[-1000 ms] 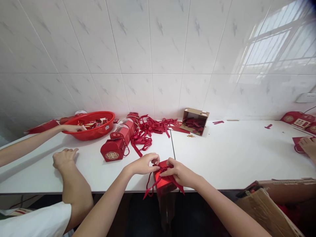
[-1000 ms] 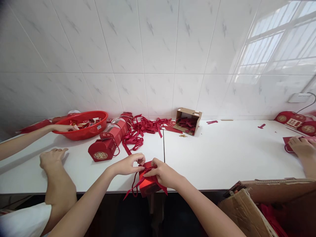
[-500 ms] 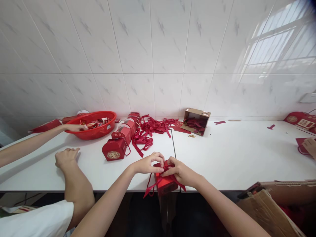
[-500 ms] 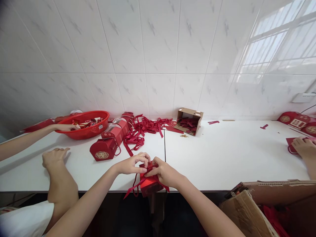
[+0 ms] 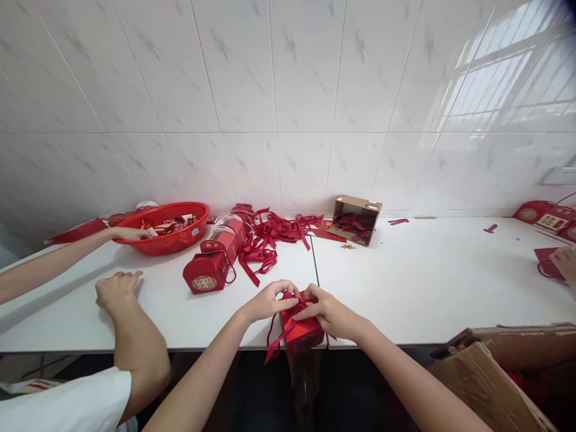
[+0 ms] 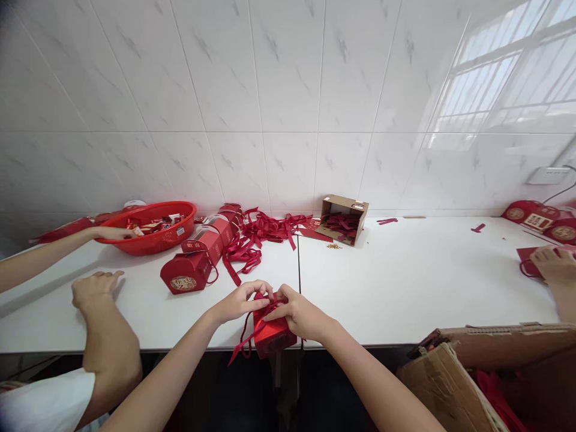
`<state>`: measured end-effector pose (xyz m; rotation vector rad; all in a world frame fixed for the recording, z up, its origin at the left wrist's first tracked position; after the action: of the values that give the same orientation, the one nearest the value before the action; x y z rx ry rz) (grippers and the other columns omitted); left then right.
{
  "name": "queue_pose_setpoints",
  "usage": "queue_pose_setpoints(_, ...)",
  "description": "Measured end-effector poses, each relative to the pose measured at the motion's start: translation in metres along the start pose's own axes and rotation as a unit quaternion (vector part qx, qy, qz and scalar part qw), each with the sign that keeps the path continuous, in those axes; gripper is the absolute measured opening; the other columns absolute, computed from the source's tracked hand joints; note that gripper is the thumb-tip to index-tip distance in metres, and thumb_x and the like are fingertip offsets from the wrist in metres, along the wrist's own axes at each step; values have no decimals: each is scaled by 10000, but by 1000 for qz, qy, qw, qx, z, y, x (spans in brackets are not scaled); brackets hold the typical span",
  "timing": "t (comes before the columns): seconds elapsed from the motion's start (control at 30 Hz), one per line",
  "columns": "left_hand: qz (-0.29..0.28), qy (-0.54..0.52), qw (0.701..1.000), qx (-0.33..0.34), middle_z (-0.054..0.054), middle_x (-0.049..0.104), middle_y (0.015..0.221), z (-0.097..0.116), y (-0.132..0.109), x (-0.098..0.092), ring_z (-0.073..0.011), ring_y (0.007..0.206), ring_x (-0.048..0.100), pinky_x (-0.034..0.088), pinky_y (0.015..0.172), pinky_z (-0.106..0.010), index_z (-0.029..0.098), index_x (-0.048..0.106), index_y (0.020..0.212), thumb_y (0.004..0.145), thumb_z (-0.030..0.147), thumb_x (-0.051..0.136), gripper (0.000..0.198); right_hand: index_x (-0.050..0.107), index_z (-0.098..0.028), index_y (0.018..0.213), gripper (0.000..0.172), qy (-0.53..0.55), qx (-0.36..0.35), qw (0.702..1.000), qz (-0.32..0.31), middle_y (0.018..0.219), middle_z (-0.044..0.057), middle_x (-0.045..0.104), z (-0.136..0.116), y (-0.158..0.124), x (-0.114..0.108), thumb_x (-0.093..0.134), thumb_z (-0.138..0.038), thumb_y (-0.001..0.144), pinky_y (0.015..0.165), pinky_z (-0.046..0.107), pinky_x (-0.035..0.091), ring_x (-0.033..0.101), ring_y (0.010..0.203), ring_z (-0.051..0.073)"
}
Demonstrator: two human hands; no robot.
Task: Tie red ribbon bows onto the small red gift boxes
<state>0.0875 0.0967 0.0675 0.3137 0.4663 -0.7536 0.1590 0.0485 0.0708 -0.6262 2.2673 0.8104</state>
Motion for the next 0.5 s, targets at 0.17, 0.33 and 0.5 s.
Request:
queue_pose_setpoints(0.17, 71, -53, 995, -34, -27, 632, 854, -5, -6, 5, -149, 782, 560, 454, 746, -276, 172, 497, 729, 792, 301, 598, 175, 716, -304, 1026, 535, -10, 0, 1000, 5, 890, 37, 424, 4, 0, 1, 436, 76, 773, 796, 290, 492, 511, 856, 148)
queue_pose_setpoints(0.33, 102, -65, 992, -46, -18, 626, 783, -6, -8, 6, -148, 742, 564, 453, 718, -270, 154, 583, 761, 765, 261, 622, 114, 729, -271, 951, 455, 0, -17, 1000, 25, 898, 41, 456, 1, -2, -4, 443, 42, 788, 792, 290, 483, 527, 871, 152)
queue_pose_setpoints(0.5, 122, -74, 988, -59, -43, 663, 851, -10, -9, 3, -172, 814, 593, 461, 781, -292, 152, 589, 720, 732, 251, 649, 116, 594, -195, 780, 192, 57, 29, 993, 104, 789, 8, 538, 11, -5, -19, 485, -38, 800, 625, 240, 439, 507, 683, 117)
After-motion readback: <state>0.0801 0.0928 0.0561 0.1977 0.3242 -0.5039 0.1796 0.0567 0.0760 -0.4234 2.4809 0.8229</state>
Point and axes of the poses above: each hand's wrist, its own y-axis towards the middle knuckle, its own x-axis out of the palm, z = x × y, the point moved 10 cm from there along y, towards the middle knuckle
